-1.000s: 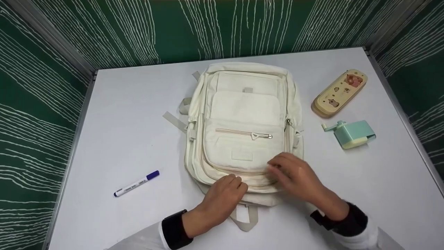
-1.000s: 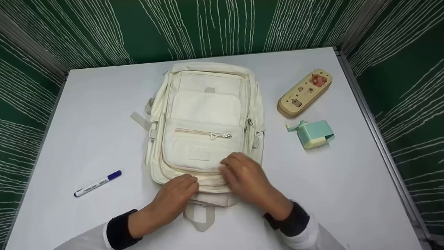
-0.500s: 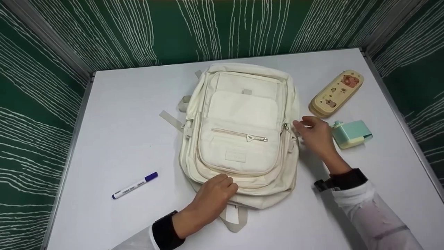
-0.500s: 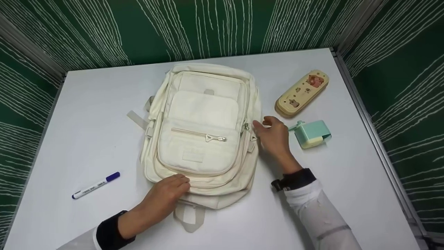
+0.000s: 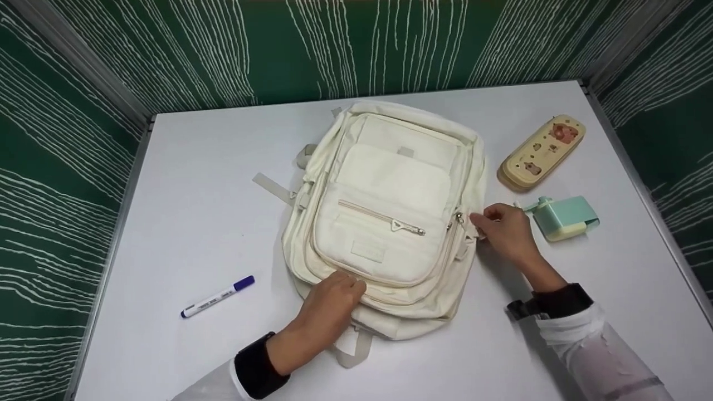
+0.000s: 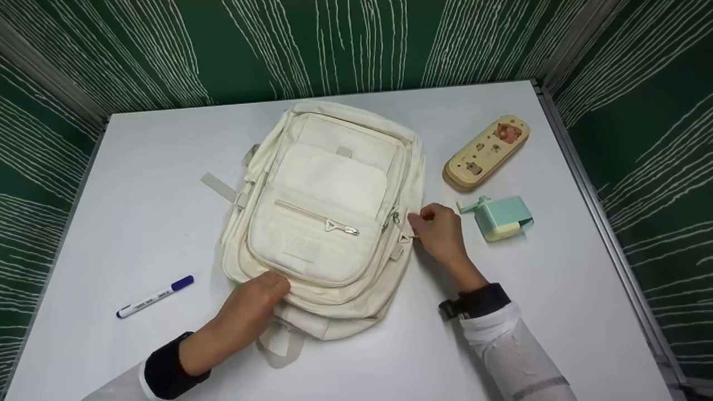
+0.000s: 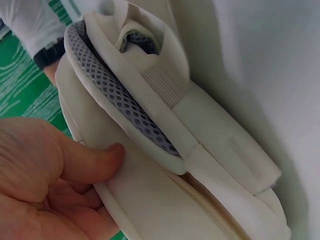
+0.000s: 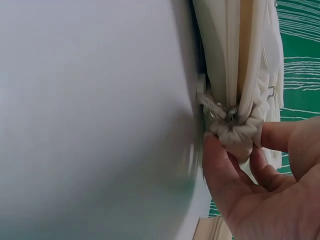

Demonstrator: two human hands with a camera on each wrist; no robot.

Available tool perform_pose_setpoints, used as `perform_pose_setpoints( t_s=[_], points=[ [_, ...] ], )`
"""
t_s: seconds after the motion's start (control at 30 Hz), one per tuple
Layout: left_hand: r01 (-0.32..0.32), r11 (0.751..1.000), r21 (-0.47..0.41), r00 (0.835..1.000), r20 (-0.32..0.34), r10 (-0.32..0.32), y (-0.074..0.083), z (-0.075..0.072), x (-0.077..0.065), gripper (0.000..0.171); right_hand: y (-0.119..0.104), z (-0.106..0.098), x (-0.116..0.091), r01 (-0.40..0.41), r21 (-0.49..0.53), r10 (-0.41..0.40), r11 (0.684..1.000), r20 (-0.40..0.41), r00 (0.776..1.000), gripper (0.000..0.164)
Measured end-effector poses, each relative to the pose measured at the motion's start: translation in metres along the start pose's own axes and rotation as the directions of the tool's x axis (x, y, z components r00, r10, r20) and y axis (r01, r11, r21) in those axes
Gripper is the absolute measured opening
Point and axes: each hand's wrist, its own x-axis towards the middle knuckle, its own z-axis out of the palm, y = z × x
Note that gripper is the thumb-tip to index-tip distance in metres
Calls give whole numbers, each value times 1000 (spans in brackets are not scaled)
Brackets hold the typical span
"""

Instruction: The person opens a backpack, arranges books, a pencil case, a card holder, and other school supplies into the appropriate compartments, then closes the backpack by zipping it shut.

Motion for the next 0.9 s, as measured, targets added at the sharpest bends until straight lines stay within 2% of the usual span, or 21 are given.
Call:
perform_pose_setpoints(
  t_s=[0.17, 0.3, 0.47, 0.6, 0.77, 0.9],
  points=[
    [54, 999, 2, 999, -5, -54, -13, -6, -3, 33, 4, 2, -18, 7, -31, -6, 999, 30, 1000, 34],
    [123, 992, 14, 992, 8, -123, -23, -12, -3, 30, 4, 4, -33, -18, -30, 19, 999, 48, 999, 35],
    [212, 977, 27, 977, 30, -213, -35, -18, 1, 25, 3, 9, -51, -32, -46, 35, 998, 48, 998, 36],
    [260, 966, 13, 965, 42, -260, -45, -24, 4, 29, 1, 15, -65, -53, -40, 55, 998, 55, 997, 39],
    [278, 960, 28, 959, 50, -279, -60, -29, 10, 30, -1, 23, -80, -138, 78, 130, 987, 94, 987, 38],
    [274, 959, 72, 960, 47, -277, -70, -30, 16, 27, 0, 30, -90, -214, 205, 186, 955, 148, 971, 29]
  ],
)
